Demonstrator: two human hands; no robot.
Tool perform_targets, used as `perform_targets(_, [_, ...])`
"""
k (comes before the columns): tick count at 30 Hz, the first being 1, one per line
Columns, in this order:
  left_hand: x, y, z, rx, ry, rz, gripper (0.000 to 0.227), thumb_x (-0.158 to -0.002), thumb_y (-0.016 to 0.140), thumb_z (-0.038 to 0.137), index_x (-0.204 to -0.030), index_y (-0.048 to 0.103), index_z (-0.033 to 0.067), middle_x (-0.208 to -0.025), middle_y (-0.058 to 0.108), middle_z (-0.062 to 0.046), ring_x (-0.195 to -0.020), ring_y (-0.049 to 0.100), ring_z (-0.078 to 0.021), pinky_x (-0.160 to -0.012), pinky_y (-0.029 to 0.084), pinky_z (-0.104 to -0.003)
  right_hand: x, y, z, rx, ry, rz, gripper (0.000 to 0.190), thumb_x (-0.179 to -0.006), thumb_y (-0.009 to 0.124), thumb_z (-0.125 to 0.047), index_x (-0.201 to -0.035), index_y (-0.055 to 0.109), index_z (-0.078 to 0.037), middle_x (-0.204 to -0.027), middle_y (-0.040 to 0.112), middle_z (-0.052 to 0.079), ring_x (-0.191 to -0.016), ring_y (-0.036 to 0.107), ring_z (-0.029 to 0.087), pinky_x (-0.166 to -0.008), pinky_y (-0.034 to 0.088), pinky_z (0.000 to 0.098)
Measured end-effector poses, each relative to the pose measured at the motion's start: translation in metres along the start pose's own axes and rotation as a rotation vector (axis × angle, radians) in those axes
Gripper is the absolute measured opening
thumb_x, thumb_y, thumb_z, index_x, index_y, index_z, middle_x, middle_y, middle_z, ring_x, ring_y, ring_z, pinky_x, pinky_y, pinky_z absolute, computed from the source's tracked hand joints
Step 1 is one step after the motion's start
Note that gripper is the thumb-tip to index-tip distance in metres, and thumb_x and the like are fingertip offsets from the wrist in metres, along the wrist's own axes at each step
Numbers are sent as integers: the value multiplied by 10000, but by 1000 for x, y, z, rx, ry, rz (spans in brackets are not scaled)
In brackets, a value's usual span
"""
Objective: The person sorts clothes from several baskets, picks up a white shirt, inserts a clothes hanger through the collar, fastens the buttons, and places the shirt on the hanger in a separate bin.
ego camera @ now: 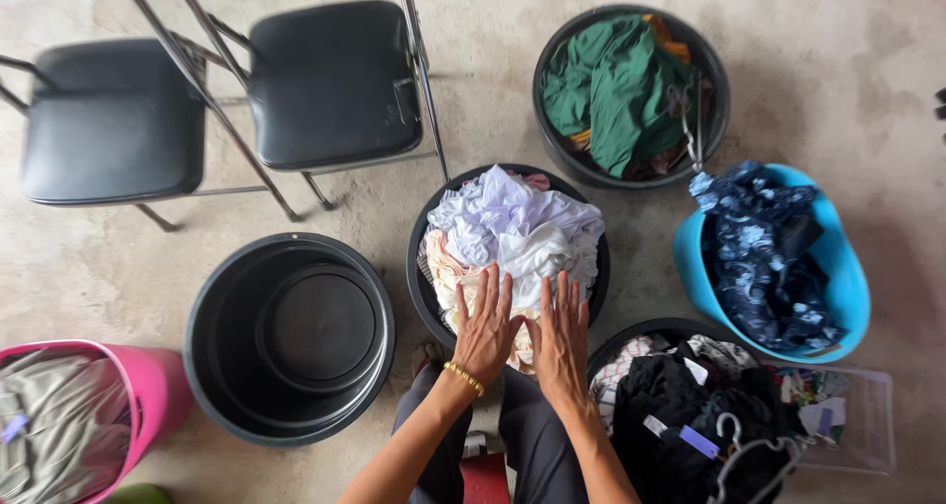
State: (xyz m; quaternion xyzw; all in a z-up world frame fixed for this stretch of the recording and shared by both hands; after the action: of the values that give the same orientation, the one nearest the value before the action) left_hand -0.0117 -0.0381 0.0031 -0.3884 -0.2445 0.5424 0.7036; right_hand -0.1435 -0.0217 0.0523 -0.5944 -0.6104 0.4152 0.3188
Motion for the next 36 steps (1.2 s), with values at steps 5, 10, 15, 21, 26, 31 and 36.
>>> perform_targets(5, [-37, 110, -63, -11, -46, -29, 802, -968, 627, 278, -1612, 205, 53, -1698, 122, -174, -1572, 101, -365, -1180, 84, -714, -22, 98, 66, 50, 39, 32, 737, -983, 612, -231, -1598, 247, -51, -1677, 193, 224, -1543, 202, 437, -1211, 223, 591])
perform_targets(10, [-49, 193, -117, -49, -81, -65, 786, -937, 600, 231, -1604, 218, 63, -1685, 88, -198, -1560, 68, -397, -1158, 116, -705, -30, 197, 117, 72, 52, 42, 735, -978, 598, -232, -1595, 244, -44, -1664, 193, 234, -1537, 188, 438, -1207, 213, 592])
perform_targets(15, [-35, 228, -136, -41, 54, 103, 745, -956, 548, 210, -1610, 233, 40, -1694, 110, -228, -1569, 85, -436, -1190, 165, -669, -17, 251, 135, 112, 78, 79, 727, -961, 590, -174, -1602, 257, -85, -1680, 177, 220, -1545, 173, 428, -1208, 199, 585])
perform_targets(21, [-42, 225, -149, -224, 184, 217, 816, -928, 617, 165, -1652, 249, 85, -1734, 143, -167, -1610, 136, -356, -1249, 191, -634, -2, 245, 145, 78, -76, 150, 754, -995, 595, -199, -1640, 231, -57, -1704, 156, 196, -1571, 171, 430, -1239, 187, 625])
perform_targets(26, [20, 229, -176, -132, 54, 75, 886, -874, 685, 183, -1632, 244, 64, -1714, 128, -106, -1579, 147, -317, -1177, 219, -654, 39, 269, 158, 188, 37, -83, 808, -914, 685, -232, -1604, 273, -138, -1710, 117, 147, -1566, 119, 404, -1157, 190, 690])
perform_targets(31, [99, 249, -228, 40, -282, 170, 752, -863, 763, 209, -1504, 407, 42, -1642, 226, -163, -1366, 425, -428, -1061, 402, -553, 93, 286, 157, 172, 32, -28, 867, -898, 736, -275, -1600, 246, -135, -1705, 89, 138, -1556, 112, 392, -1145, 203, 717])
perform_targets(36, [156, 292, -299, 166, -594, 411, 637, -674, 858, 84, -1193, 507, -28, -1395, 399, -293, -1176, 576, -478, -994, 499, -464, 134, 315, 166, -89, 308, 295, 1000, -861, 766, -252, -1628, 147, -88, -1680, 46, 215, -1558, 124, 416, -1109, 224, 730])
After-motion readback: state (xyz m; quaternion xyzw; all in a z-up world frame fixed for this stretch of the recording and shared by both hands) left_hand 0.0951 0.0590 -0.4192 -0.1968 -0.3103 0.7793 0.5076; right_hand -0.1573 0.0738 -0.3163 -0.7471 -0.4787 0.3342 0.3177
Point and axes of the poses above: each hand's wrist, its own x-axis away from the middle knuckle, its own y-axis out of the palm, z = x × y, the point moved 4 cm from there along -x, towards the middle knuckle
